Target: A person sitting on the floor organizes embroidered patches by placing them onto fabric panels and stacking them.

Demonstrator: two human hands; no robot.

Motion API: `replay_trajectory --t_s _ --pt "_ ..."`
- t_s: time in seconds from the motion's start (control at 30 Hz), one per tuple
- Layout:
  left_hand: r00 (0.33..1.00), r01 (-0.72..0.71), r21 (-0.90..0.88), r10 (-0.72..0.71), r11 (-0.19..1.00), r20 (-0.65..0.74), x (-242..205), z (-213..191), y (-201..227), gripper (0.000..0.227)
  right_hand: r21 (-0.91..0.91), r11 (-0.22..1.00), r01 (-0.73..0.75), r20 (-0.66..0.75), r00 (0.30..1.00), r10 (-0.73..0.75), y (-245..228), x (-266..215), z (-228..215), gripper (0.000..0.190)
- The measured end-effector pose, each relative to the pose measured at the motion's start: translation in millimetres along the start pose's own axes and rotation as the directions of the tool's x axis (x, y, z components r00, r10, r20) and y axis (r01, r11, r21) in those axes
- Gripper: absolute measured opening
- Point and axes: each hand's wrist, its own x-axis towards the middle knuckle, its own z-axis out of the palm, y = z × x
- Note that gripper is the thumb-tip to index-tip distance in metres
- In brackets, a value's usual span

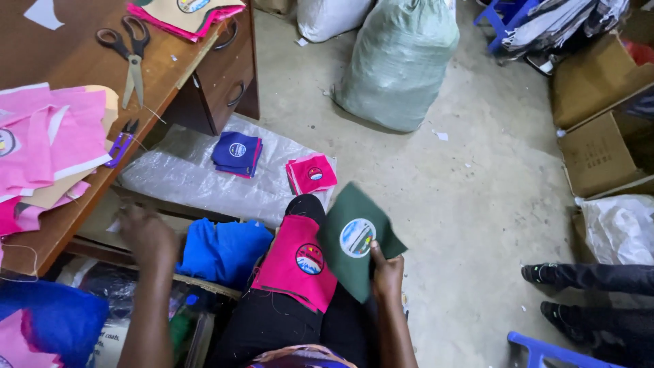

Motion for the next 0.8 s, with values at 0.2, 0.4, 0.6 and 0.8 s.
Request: replay_trajectory --t_s 0.2,0.4,0.6,0.8 --pt "0.783 0.288 -0.927 0.499 0.239 0.372 -49.7 -71.8 120.7 0.043 -0.485 0.853 0.191 0.607 0.776 0.172 -27.0 6.3 22.7 0.023" --pt "0.483 0.435 -0.828 0.684 0.354 0.547 -97.6 -87.2 189.0 0.082 -0.538 0.724 0.432 0.782 0.576 0.237 -6.8 66.3 59.0 0.023" --pt "0.662 0.446 -0.755 0.391 0.480 0.640 -138.1 31.0 182.7 0.034 -0.530 0.642 0.553 0.737 0.675 0.027 5.0 57.2 88.1 0.012" --pt "0.635 0.379 -0.624 0.298 0.684 0.713 -142.1 18.8 178.6 0.039 -0.598 0.357 0.718 0.698 0.685 -0.209 43.4 20.8 86.0 0.052"
